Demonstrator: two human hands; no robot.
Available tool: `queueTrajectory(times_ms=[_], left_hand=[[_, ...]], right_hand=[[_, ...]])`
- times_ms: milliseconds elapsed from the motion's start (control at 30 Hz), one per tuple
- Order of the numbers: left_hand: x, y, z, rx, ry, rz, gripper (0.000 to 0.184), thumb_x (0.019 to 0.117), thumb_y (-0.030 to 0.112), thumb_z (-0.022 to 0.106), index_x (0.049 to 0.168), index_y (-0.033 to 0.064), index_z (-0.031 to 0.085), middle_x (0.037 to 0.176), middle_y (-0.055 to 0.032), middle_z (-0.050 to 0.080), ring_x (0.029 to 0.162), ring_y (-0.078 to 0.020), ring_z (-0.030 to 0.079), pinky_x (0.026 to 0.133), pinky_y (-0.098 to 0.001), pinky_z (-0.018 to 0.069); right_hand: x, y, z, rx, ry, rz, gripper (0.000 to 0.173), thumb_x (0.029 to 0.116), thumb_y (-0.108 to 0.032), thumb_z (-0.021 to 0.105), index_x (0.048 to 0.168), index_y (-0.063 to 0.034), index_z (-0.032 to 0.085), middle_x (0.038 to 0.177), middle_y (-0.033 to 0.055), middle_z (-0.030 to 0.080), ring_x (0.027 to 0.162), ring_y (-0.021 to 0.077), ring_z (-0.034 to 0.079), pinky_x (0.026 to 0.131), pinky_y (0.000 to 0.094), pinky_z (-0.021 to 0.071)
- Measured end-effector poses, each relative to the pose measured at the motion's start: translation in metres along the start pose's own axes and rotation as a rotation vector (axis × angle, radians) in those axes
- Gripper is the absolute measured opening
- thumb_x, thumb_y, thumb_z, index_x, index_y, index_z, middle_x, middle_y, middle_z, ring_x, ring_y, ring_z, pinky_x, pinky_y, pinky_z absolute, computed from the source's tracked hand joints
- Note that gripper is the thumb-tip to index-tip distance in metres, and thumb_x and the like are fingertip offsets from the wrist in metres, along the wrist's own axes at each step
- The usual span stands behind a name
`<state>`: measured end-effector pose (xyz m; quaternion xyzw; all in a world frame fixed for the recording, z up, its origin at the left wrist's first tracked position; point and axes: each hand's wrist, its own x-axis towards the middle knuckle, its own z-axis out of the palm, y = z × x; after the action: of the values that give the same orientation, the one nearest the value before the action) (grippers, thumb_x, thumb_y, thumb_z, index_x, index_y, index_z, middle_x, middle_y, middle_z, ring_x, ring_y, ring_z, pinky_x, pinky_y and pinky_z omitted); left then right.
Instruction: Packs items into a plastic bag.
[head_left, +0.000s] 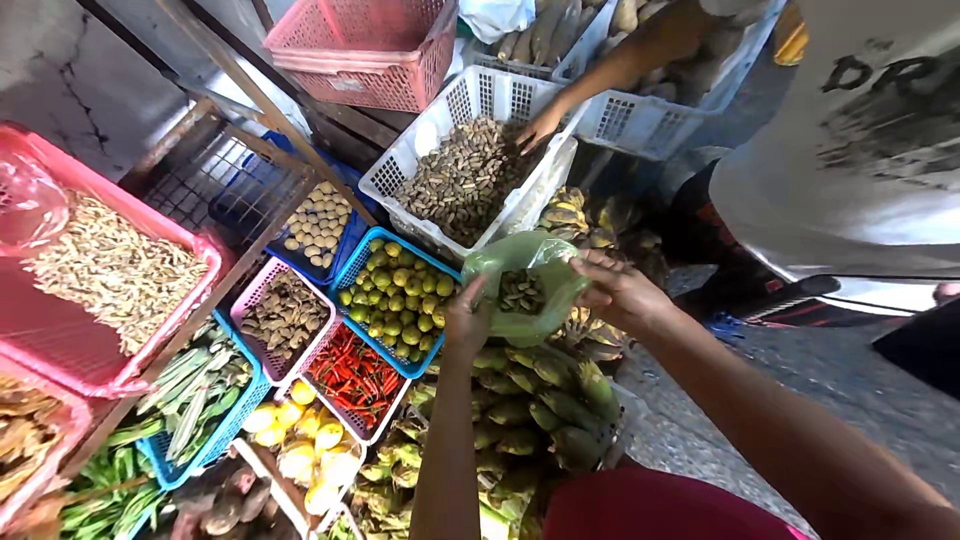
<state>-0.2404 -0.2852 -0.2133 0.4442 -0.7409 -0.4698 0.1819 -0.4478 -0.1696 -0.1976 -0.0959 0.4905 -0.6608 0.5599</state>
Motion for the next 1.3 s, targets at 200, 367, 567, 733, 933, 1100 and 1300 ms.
queueTrajectory(times_ms=[200, 367, 567, 733, 933, 1100, 1300], left_hand=[[-0.022, 0.037, -0.017, -0.107, 0.062, 0.066, 0.044, 0.0956, -0.002, 0.053, 0.138, 0.0016, 0.061, 0.109, -0.0095, 0.075, 0.1, -0.0096, 0.069, 0.091, -0.0285, 0.054], [-0.053, 0.046, -0.031, -0.093, 0.041, 0.021, 0.044, 0.0949, -0.002, 0.055, 0.138, 0.0043, 0.063, 0.104, -0.0038, 0.074, 0.083, -0.001, 0.065, 0.074, -0.0194, 0.053], [-0.066, 0.002, -0.024, 0.169, -0.206, -0.285, 0.049, 0.1015, 0.003, 0.052, 0.15, 0.0103, 0.051, 0.148, -0.0152, 0.056, 0.132, -0.0267, 0.058, 0.111, -0.0443, 0.0448], [-0.082, -0.038, 0.001, 0.224, -0.255, -0.399, 0.051, 0.102, 0.007, 0.055, 0.152, 0.0135, 0.049, 0.149, -0.0172, 0.054, 0.137, -0.0329, 0.053, 0.115, -0.0502, 0.0405], [-0.085, -0.054, 0.008, 0.244, -0.224, -0.45, 0.061, 0.0996, 0.009, 0.061, 0.157, 0.0125, 0.041, 0.15, -0.0223, 0.052, 0.136, -0.0372, 0.053, 0.114, -0.0534, 0.0413], [-0.093, -0.067, 0.023, 0.306, -0.283, -0.476, 0.071, 0.0983, 0.011, 0.063, 0.161, 0.0129, 0.03, 0.155, -0.0215, 0.045, 0.139, -0.0367, 0.051, 0.115, -0.0526, 0.0412], [-0.099, -0.082, 0.038, 0.191, -0.143, -0.418, 0.058, 0.098, 0.002, 0.059, 0.154, 0.0002, 0.041, 0.158, -0.0229, 0.042, 0.145, -0.0349, 0.043, 0.12, -0.0478, 0.0356]], right_hand=[[-0.025, -0.023, 0.003, 0.038, -0.057, -0.028, 0.022, 0.1078, -0.008, 0.043, 0.107, -0.01, 0.065, 0.073, -0.0018, 0.066, 0.047, -0.0005, 0.051, 0.048, 0.014, 0.049], [-0.052, -0.018, 0.006, -0.054, -0.143, 0.11, 0.016, 0.1061, -0.011, 0.046, 0.111, -0.0113, 0.061, 0.08, -0.003, 0.067, 0.054, 0.0018, 0.056, 0.051, 0.0175, 0.0513], [-0.045, 0.032, -0.018, -0.131, -0.144, 0.243, 0.013, 0.1077, -0.011, 0.045, 0.116, -0.0081, 0.055, 0.079, -0.0044, 0.061, 0.056, 0.0034, 0.053, 0.056, 0.0197, 0.0517], [-0.034, 0.059, -0.043, -0.275, -0.037, 0.29, 0.017, 0.1076, -0.012, 0.049, 0.121, -0.0039, 0.053, 0.085, 0.0002, 0.06, 0.058, 0.0067, 0.053, 0.058, 0.0246, 0.0517], [-0.025, 0.075, -0.061, -0.686, -0.036, 0.347, 0.034, 0.1092, -0.022, 0.051, 0.133, 0.0021, 0.054, 0.113, 0.0192, 0.063, 0.085, 0.0217, 0.067, 0.076, 0.0377, 0.0583], [-0.021, 0.095, -0.072, -0.752, -0.005, 0.33, 0.037, 0.1048, -0.015, 0.057, 0.136, 0.0035, 0.053, 0.127, 0.0245, 0.06, 0.105, 0.0309, 0.065, 0.089, 0.0463, 0.0561], [-0.014, 0.105, -0.058, -0.204, 0.262, 0.274, 0.033, 0.0996, 0.004, 0.043, 0.131, 0.0017, 0.05, 0.111, 0.013, 0.059, 0.091, 0.0171, 0.061, 0.08, 0.0367, 0.0539]])
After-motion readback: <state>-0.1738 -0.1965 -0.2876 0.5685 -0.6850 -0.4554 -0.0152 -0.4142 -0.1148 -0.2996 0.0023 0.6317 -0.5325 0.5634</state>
